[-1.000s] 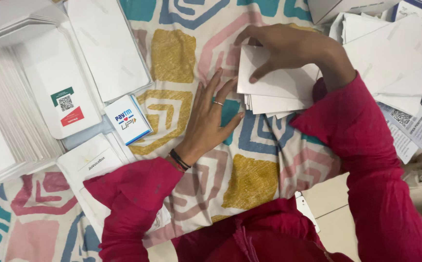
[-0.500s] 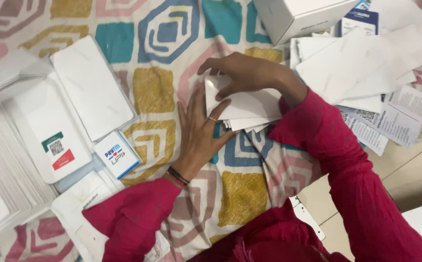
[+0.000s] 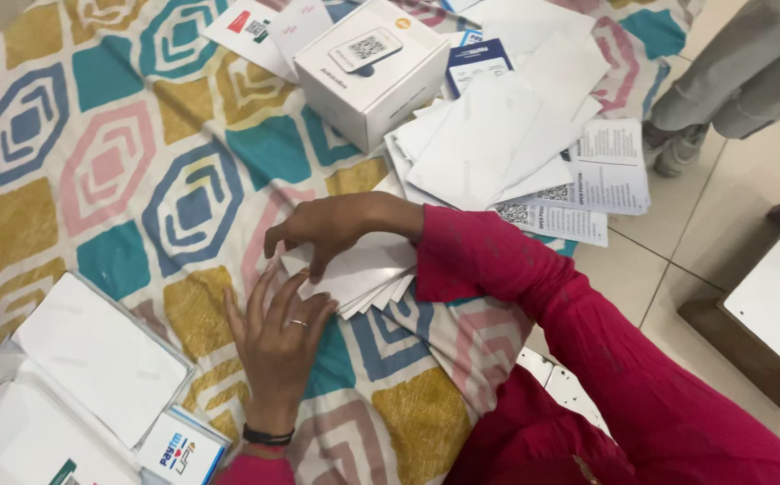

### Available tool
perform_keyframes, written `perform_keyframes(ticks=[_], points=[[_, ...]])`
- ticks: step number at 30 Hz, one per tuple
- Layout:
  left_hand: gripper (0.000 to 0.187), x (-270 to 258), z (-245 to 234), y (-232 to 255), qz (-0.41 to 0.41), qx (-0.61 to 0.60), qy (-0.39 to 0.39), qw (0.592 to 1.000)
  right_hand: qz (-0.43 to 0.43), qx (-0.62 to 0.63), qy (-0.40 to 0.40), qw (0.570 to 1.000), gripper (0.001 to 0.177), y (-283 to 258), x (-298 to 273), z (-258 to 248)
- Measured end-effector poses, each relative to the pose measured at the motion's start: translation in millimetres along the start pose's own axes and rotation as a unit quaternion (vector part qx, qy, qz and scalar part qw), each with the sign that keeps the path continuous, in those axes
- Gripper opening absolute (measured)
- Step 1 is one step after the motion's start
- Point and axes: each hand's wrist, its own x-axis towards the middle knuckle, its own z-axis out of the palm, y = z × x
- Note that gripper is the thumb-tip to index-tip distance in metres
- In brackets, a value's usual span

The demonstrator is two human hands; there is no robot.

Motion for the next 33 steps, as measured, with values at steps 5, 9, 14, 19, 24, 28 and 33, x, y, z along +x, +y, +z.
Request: perform_keyframes(ticks=[5, 9, 14, 19, 24, 28, 33], points=[[0.039, 4, 3, -9, 0.045, -0.023, -0.034, 0.998, 0.01, -0.003, -0.003, 1.0, 0.078, 3, 4, 3], [0.041, 5, -3, -11, 0.045, -0.061, -0.041, 0.996, 0.003, -0.001, -0.003, 1.0, 0.077, -1, 1, 4], [0.042, 1, 2, -14, 0.046, -0.029, -0.033, 0.998, 0.01, -0.011, -0.007, 1.0, 0.078, -8, 1, 0], [0.04, -12, 11, -19, 0.062, 0.017, 0.014, 0.998, 0.003, -0.02, -0.012, 1.0, 0.07, -8, -2, -1], [0.043, -17, 13, -22, 0.107, 0.063, 0.077, 0.989, -0.012, -0.017, -0.01, 1.0, 0.066, -21, -4, -12], [0.033, -27, 17, -24, 0.138, 0.124, 0.1, 0.978, -0.01, -0.021, -0.013, 1.0, 0.067, -37, -8, -19], [0.032, -24, 14, -24, 0.108, 0.106, 0.172, 0.973, -0.002, -0.082, 0.021, 0.996, 0.062, -57, -16, -36]])
